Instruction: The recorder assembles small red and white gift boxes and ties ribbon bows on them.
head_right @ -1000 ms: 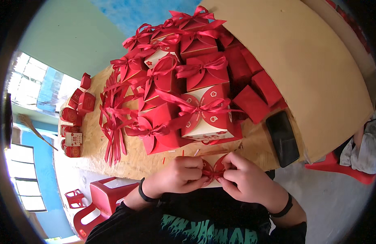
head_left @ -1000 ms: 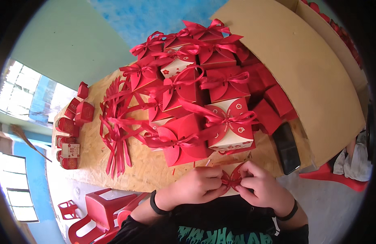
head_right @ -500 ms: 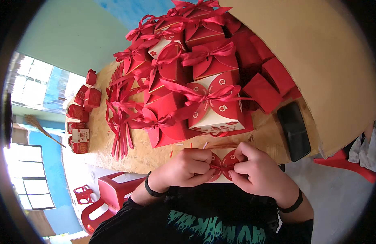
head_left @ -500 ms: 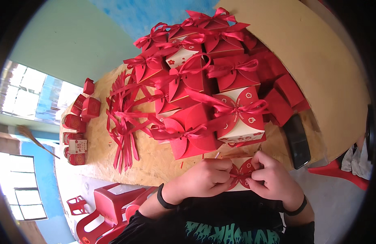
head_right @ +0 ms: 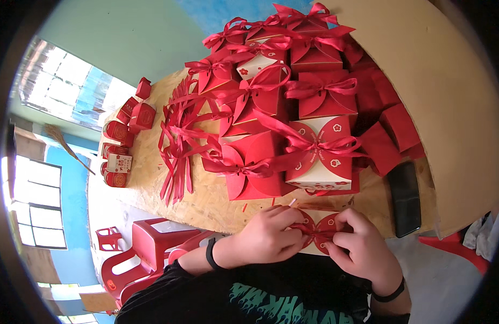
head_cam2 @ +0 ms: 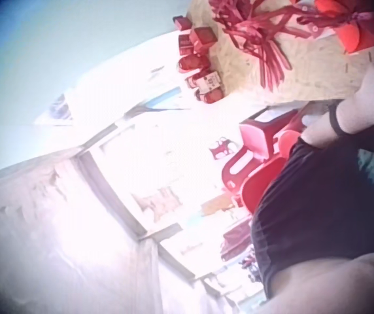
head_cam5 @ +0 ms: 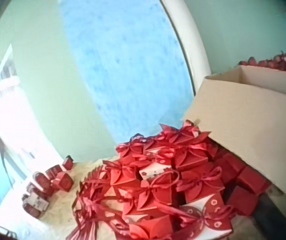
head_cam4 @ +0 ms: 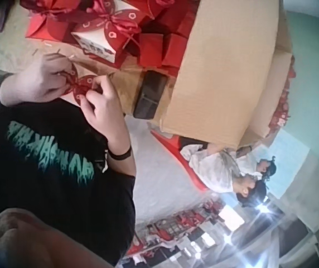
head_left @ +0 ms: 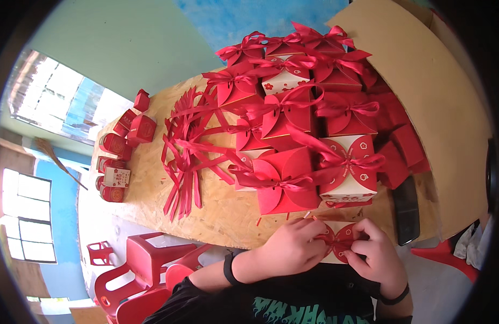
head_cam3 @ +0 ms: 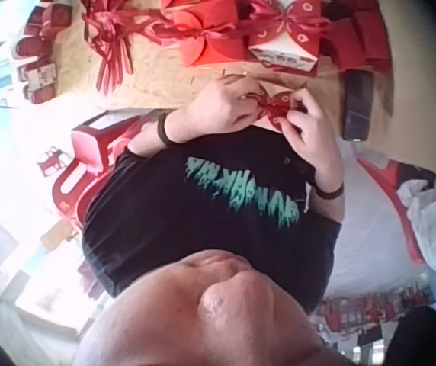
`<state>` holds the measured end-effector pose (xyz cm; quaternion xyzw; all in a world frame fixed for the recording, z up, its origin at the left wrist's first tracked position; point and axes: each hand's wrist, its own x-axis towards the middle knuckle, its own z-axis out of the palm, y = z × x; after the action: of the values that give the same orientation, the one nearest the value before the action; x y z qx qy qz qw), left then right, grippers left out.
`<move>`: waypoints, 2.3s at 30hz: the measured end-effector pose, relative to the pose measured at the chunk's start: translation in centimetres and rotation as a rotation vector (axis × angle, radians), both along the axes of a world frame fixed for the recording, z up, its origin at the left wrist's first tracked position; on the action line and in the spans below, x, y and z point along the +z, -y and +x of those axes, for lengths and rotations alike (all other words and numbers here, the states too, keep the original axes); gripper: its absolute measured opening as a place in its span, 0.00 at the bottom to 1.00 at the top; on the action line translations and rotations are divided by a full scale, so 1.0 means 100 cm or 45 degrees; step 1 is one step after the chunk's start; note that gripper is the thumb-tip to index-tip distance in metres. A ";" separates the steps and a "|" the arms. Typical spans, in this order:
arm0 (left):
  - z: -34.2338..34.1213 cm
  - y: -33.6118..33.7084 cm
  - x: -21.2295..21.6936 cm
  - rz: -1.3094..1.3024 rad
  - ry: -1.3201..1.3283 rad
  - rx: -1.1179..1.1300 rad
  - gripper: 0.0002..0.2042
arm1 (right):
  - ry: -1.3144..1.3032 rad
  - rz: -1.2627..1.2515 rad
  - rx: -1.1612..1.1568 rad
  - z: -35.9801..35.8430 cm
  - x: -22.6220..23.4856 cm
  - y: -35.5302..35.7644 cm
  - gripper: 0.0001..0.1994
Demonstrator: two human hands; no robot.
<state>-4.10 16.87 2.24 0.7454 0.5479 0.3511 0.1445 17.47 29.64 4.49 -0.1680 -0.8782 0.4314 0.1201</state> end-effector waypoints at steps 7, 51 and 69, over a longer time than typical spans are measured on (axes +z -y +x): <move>0.010 0.006 0.004 -0.028 0.051 0.131 0.19 | -0.011 -0.073 -0.177 0.012 -0.003 0.004 0.07; -0.190 0.071 0.057 0.518 0.354 0.804 0.29 | -0.010 -0.455 0.312 0.017 0.013 0.027 0.21; -0.192 -0.041 0.043 0.539 0.105 0.623 0.25 | 0.128 -0.355 0.253 0.021 0.023 0.018 0.18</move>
<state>-23.31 21.00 6.54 0.5904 0.6192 0.5114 -0.0804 19.58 27.86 6.79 -0.1167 -0.8272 0.5496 0.0083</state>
